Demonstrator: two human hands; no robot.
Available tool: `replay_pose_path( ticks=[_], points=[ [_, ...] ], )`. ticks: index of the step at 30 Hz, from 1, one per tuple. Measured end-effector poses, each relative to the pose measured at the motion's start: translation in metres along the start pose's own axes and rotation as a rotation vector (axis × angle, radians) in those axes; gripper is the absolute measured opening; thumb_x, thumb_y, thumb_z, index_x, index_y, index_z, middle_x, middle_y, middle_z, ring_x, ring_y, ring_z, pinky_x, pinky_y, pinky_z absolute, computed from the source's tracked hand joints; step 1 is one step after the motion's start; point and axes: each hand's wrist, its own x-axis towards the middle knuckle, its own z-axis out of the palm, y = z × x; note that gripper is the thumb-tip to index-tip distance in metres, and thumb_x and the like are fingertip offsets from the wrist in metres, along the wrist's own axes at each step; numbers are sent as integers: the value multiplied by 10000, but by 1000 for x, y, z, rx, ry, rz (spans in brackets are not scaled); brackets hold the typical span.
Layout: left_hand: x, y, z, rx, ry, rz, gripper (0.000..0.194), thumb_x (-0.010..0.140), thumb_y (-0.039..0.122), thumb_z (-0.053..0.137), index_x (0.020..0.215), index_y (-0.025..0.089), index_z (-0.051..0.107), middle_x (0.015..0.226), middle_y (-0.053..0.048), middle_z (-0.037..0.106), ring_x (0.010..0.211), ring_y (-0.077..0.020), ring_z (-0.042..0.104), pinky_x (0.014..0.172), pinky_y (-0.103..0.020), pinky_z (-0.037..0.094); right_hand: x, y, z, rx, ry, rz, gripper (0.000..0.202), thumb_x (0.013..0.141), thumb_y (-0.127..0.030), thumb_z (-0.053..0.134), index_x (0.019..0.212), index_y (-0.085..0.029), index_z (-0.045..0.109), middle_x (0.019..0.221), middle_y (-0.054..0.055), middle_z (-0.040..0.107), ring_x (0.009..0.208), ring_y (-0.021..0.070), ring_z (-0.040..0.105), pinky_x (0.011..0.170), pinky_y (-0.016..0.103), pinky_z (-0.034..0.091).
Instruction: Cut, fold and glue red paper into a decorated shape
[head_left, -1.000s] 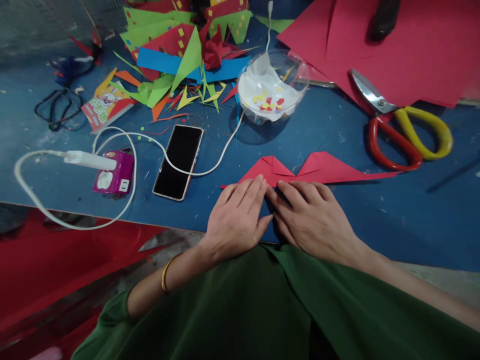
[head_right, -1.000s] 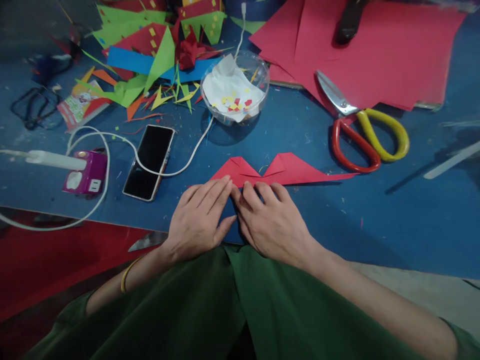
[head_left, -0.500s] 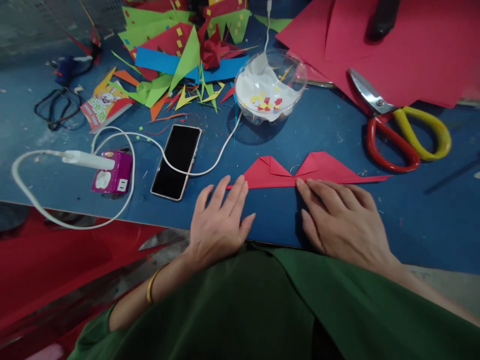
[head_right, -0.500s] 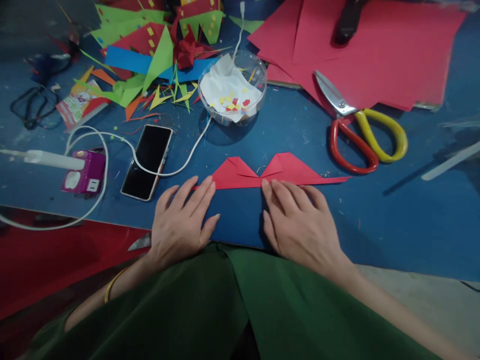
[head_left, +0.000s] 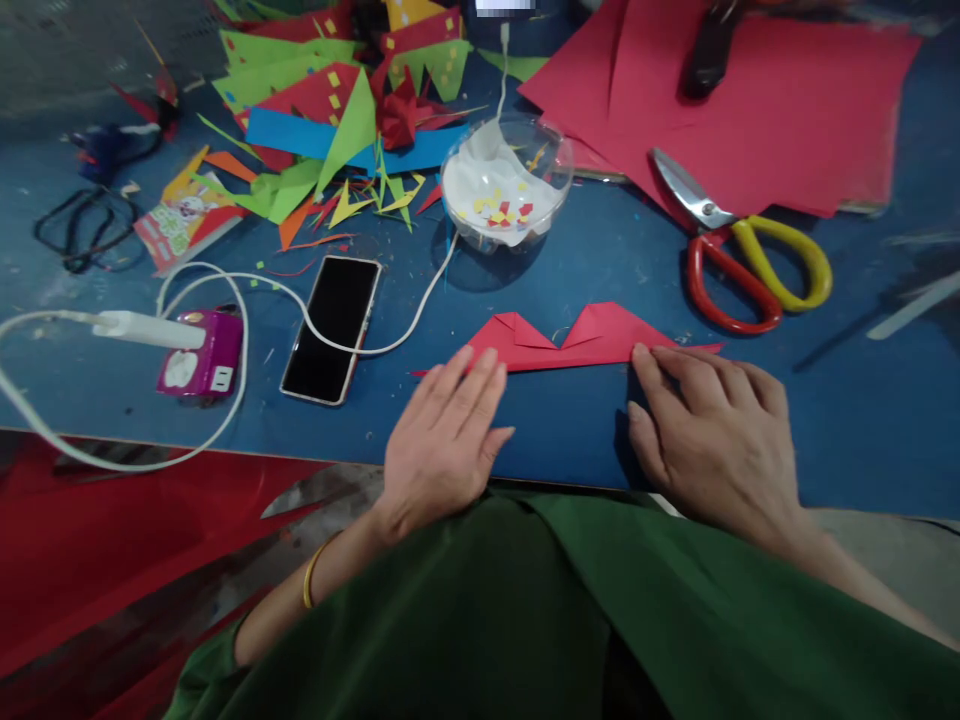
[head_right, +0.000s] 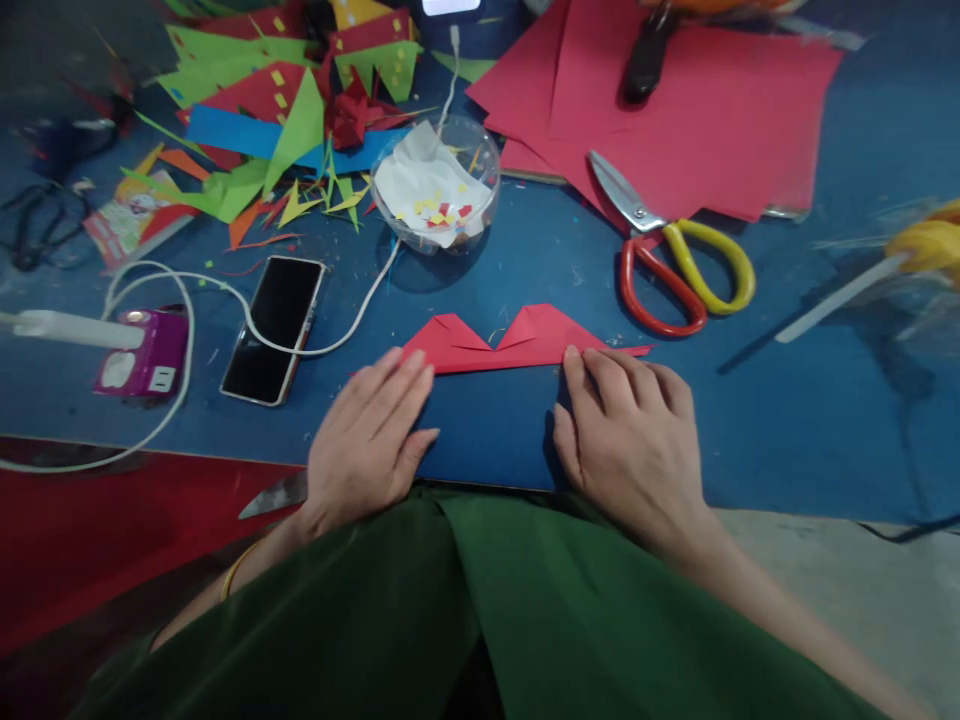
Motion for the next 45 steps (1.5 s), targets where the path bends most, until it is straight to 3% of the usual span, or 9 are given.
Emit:
replay_pose_path(
  ticks=[3,8,11,14,16,27,37,41,45],
  points=[
    [14,4,7,-95,-131,165,590,1020,459,439,1434,43,497,1495,-168,528,1415,-301,463,1144,-435,416,0,1,-1,-25,-15,-3,464,968,-298,477,1367,-71,542,1232,186,668,1104,311,602,968,447,403],
    [24,5,8,-85,-218,219,749,1001,597,375,1471,18,448,1537,-172,471,1414,-334,453,1139,-467,414,4,-7,-6,3,52,32,585,955,-309,493,1468,-39,414,1282,224,654,1158,322,605,989,454,405],
    [23,5,8,-73,-226,223,751,1004,599,362,1476,20,444,1543,-172,460,1416,-343,448,1135,-478,411,13,-18,-5,138,46,-116,667,952,-285,469,1525,11,299,1361,234,619,1235,307,589,1022,447,416],
    [22,4,9,-53,-232,233,730,1013,574,356,1470,13,454,1538,-176,466,1408,-353,454,1128,-481,408,22,-27,0,188,28,-320,609,967,-289,434,1476,41,383,1390,221,607,1261,288,590,1056,421,419],
    [22,3,10,-38,-238,243,715,1020,559,337,1470,16,458,1531,-175,476,1400,-351,465,1124,-473,408,24,-29,3,162,33,-353,568,982,-304,417,1413,65,460,1394,232,598,1279,298,583,1069,425,421],
    [19,-5,12,-15,-200,240,678,1039,543,266,1476,69,473,1496,-143,526,1387,-312,495,1112,-464,418,-5,13,-4,40,17,-109,589,967,-307,490,1417,70,435,1325,274,634,1236,326,620,1044,449,464],
    [-18,-27,-6,54,-232,61,723,1027,536,334,1610,135,185,1530,-150,482,1402,-326,478,1150,-501,350,-16,28,-2,34,32,26,598,953,-277,496,1481,-23,375,1328,237,642,1232,310,621,1054,448,451],
    [-28,-30,-15,86,-182,-47,736,1003,552,380,1580,106,287,1503,-191,508,1381,-389,488,1112,-567,372,-16,25,-2,34,56,55,567,956,-261,508,1461,-21,413,1311,229,657,1219,310,633,1057,455,448],
    [-15,-20,-15,92,-6,-111,522,980,328,533,1442,85,509,1382,-211,621,1287,-388,577,1034,-533,463,-14,25,-2,13,105,76,500,957,-239,532,1393,1,490,1249,219,694,1176,301,651,1035,431,451]
  ],
)
